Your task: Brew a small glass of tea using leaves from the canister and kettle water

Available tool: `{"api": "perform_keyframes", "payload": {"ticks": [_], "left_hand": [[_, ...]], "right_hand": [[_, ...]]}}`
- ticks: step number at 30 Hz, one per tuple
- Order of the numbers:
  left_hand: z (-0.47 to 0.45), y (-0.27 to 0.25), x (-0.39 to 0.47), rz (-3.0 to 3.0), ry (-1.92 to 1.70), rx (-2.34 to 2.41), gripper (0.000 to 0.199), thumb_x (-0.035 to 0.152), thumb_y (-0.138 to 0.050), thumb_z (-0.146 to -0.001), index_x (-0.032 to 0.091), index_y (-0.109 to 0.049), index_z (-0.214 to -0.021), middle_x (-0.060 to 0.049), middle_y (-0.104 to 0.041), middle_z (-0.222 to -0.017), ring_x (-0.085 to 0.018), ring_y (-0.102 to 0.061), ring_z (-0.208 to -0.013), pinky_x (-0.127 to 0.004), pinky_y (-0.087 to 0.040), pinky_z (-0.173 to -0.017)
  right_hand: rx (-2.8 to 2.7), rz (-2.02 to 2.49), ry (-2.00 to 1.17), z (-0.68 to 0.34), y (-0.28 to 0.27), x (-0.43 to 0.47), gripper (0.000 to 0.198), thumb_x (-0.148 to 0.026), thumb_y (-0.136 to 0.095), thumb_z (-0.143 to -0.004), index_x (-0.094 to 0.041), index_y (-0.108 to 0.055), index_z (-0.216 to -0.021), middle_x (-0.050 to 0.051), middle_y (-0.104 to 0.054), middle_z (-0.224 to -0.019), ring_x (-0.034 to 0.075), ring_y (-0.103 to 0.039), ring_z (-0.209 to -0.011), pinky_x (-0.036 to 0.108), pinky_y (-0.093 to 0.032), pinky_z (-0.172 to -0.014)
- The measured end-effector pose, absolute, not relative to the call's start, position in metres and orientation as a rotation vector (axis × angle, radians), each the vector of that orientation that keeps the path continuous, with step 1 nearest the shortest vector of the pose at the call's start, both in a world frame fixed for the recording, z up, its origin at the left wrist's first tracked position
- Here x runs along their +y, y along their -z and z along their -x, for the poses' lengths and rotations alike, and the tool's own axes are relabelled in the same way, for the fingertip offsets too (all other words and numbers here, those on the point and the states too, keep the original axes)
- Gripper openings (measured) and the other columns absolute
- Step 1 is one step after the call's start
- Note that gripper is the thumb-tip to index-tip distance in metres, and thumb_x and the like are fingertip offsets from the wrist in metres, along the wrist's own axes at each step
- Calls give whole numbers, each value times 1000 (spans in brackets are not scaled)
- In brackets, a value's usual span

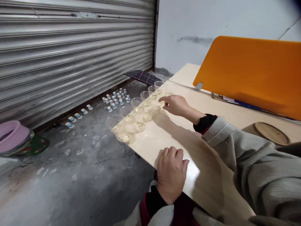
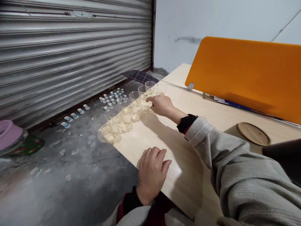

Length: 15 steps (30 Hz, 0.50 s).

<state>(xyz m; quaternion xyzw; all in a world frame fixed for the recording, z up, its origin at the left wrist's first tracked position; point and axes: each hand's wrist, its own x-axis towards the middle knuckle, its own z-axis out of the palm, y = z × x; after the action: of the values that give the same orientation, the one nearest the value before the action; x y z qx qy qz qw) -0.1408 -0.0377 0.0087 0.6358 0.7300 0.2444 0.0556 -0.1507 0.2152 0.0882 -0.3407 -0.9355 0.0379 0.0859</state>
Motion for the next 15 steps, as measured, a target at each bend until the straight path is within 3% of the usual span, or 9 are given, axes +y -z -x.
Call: {"api": "perform_keyframes", "payload": {"ticks": [4, 7, 15], "left_hand": [[139, -9, -36, -1942, -753, 2217, 22, 36, -73, -99, 24, -65, -115, -1, -68, -101, -24, -60, -95, -43, -51, -86], [138, -8, -36, -1941, -755, 2220, 23, 36, -73, -98, 24, -65, -116, -1, -68, -101, -24, -60, -95, -43, -52, -86], [136, -9, -36, -1927, -755, 2215, 22, 36, -73, -98, 24, -66, -114, -1, -68, -102, -25, -61, -96, -45, -54, -87]], "right_hand": [[-2816, 976, -85, 154, -81, 212, 26, -23, -60, -99, -27, -82, -113, 3, -81, -111, 21, -71, -100, 31, -40, -74], [-2805, 954, -26, 153, -76, 216, 32, -20, -51, -103, -24, -82, -100, 3, -80, -109, 20, -70, -97, 30, -38, -72], [-2786, 1002, 61, 150, -71, 228, 30, -21, -51, -103, -22, -81, -100, 5, -80, -108, 20, -68, -95, 31, -33, -68]]}}
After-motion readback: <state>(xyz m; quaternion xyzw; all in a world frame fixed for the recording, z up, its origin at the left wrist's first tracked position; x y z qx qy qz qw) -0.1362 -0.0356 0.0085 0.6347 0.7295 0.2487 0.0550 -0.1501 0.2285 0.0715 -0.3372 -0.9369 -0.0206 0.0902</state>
